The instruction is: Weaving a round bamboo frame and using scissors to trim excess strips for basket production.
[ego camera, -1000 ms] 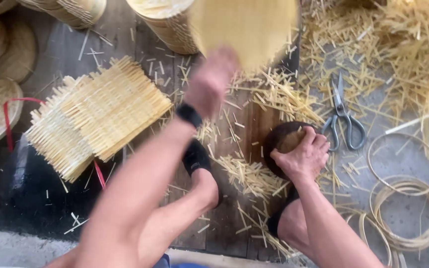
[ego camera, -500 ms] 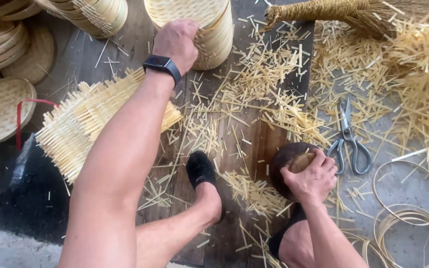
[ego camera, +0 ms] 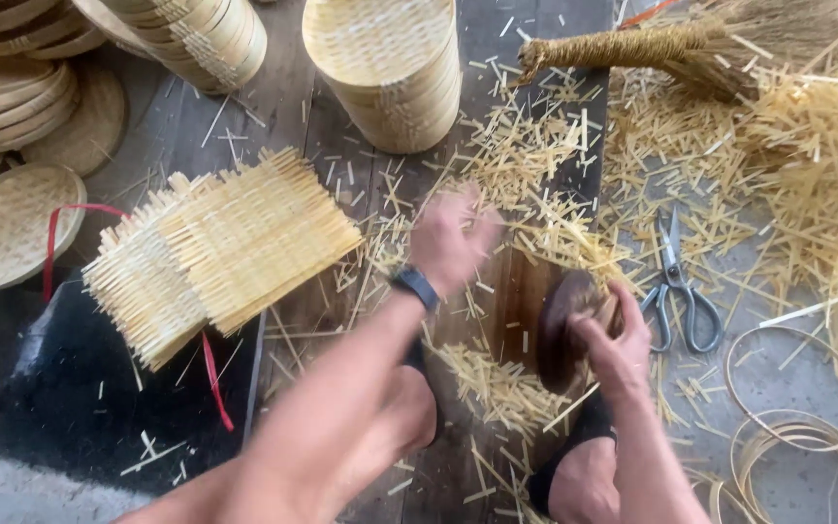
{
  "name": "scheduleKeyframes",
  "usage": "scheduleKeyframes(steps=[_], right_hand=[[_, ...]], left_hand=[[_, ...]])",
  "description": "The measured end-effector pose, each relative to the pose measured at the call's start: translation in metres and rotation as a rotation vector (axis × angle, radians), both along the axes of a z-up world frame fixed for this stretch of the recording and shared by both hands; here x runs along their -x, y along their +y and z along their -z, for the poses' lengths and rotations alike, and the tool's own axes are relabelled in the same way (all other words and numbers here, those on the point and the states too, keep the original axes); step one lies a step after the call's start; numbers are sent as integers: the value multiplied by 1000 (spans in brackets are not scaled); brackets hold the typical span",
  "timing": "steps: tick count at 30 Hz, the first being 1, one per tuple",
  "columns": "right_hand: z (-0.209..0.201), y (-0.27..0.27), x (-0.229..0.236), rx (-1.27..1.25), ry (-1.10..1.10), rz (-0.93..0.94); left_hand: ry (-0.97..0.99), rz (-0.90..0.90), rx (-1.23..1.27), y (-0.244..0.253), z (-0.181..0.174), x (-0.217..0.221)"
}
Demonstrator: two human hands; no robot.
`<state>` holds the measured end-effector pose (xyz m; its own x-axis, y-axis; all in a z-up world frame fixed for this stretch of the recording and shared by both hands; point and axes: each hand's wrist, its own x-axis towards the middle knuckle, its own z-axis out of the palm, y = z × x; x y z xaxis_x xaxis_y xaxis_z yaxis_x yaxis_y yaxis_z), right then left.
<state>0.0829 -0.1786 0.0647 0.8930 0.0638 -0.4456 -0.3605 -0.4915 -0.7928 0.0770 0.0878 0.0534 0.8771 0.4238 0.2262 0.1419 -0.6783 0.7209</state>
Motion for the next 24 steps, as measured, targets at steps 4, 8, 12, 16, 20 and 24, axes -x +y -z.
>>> scheduleKeyframes(steps=[4,8,12,16,20,24], right_hand=[[56,-13,-2,-1083,215,122],[53,10,-5,-741,420,278],[67,20,1,68,87,-38],[45,34,-52,212,-173,-37],[-76,112,-126,-4,-136,-112],[-116,184,-199,-484,-80,-1]], left_hand=[[570,-8,658,-63,87,46],[267,-326,1058,-71,124,64],[245,-327,753,-43,106,64],[-42,-216,-98,9,16,20],[-252,-118,-559,84,-38,-42],[-118,-23,-665,128,-44,-80]])
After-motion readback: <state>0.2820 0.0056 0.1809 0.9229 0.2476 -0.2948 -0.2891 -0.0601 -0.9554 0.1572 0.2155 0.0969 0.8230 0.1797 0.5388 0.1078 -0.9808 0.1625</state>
